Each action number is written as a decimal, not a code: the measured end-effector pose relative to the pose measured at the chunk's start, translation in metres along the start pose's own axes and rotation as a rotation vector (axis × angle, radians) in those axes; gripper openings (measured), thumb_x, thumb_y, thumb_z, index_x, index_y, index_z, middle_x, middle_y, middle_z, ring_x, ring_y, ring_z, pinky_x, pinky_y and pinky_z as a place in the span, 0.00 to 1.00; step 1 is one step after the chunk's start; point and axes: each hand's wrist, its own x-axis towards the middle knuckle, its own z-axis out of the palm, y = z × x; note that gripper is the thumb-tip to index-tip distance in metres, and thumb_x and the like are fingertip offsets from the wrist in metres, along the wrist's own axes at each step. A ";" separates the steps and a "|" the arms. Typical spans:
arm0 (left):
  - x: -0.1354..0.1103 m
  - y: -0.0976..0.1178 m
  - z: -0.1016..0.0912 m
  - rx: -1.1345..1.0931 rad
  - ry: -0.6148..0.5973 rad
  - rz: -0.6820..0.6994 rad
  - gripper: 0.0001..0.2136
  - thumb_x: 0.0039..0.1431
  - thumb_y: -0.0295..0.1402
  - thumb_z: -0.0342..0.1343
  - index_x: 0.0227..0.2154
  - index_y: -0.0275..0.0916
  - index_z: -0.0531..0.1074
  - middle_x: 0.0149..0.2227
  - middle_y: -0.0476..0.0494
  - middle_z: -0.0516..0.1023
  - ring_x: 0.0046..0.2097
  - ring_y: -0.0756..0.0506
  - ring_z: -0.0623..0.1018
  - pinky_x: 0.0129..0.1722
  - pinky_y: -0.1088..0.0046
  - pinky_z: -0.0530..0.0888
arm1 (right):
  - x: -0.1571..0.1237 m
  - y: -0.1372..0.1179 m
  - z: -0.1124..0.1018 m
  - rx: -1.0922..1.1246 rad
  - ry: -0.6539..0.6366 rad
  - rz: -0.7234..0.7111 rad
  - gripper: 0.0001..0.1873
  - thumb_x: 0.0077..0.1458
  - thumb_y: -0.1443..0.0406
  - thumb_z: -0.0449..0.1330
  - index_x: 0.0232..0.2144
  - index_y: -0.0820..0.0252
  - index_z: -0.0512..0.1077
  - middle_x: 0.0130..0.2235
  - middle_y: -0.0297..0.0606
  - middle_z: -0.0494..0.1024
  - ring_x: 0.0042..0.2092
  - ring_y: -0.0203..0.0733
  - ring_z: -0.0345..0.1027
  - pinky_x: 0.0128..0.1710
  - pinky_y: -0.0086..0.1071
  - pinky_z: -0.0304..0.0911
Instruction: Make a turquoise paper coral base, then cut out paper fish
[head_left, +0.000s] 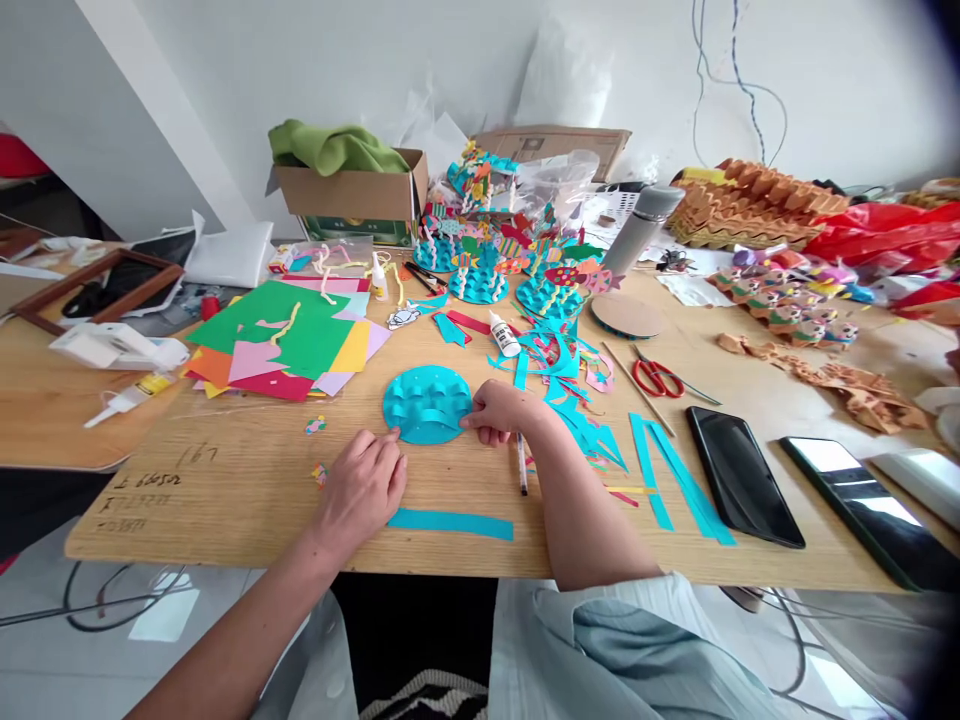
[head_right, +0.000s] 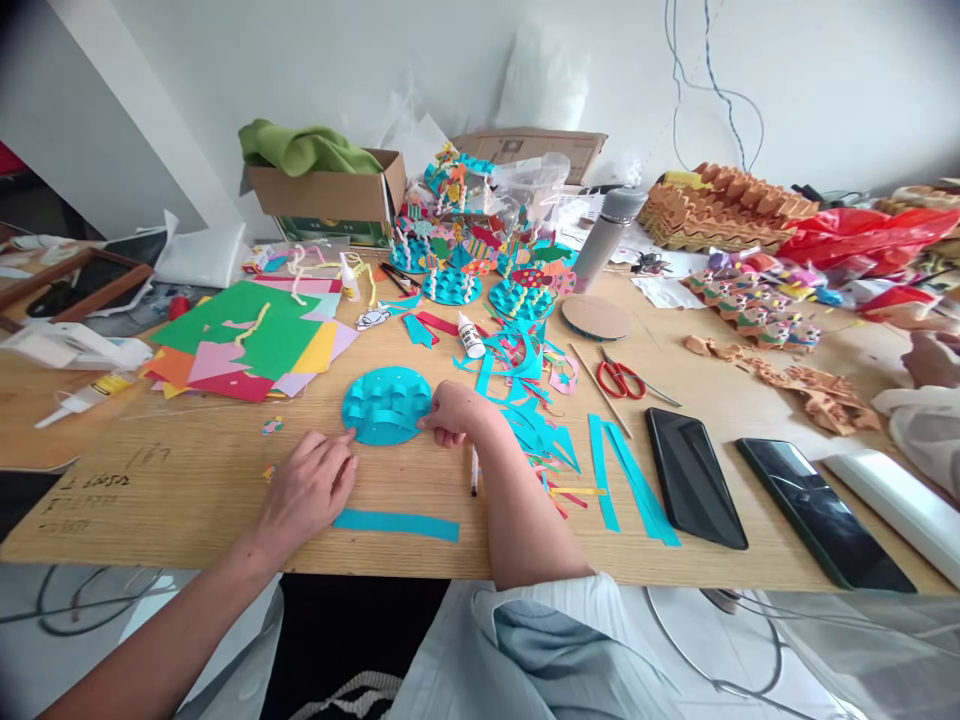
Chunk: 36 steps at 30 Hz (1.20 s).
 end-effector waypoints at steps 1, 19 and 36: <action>0.000 0.000 0.000 -0.002 -0.006 -0.002 0.05 0.63 0.27 0.50 0.30 0.39 0.68 0.43 0.38 0.80 0.38 0.41 0.71 0.40 0.60 0.73 | 0.000 0.001 0.000 -0.002 0.000 -0.004 0.18 0.57 0.65 0.61 0.17 0.61 0.66 0.24 0.39 0.81 0.22 0.35 0.73 0.19 0.23 0.64; 0.002 0.001 -0.001 0.013 -0.014 0.007 0.05 0.63 0.28 0.50 0.31 0.39 0.69 0.42 0.38 0.79 0.37 0.42 0.73 0.40 0.61 0.73 | -0.004 0.000 -0.001 -0.011 -0.002 -0.005 0.20 0.58 0.63 0.60 0.15 0.61 0.65 0.22 0.37 0.80 0.22 0.35 0.73 0.22 0.25 0.67; 0.000 0.003 0.000 -0.041 -0.032 -0.043 0.06 0.63 0.27 0.49 0.36 0.36 0.71 0.45 0.36 0.79 0.40 0.40 0.72 0.42 0.59 0.74 | -0.001 -0.004 0.002 -0.069 0.003 0.023 0.21 0.58 0.64 0.60 0.14 0.60 0.66 0.23 0.40 0.81 0.21 0.36 0.73 0.21 0.25 0.65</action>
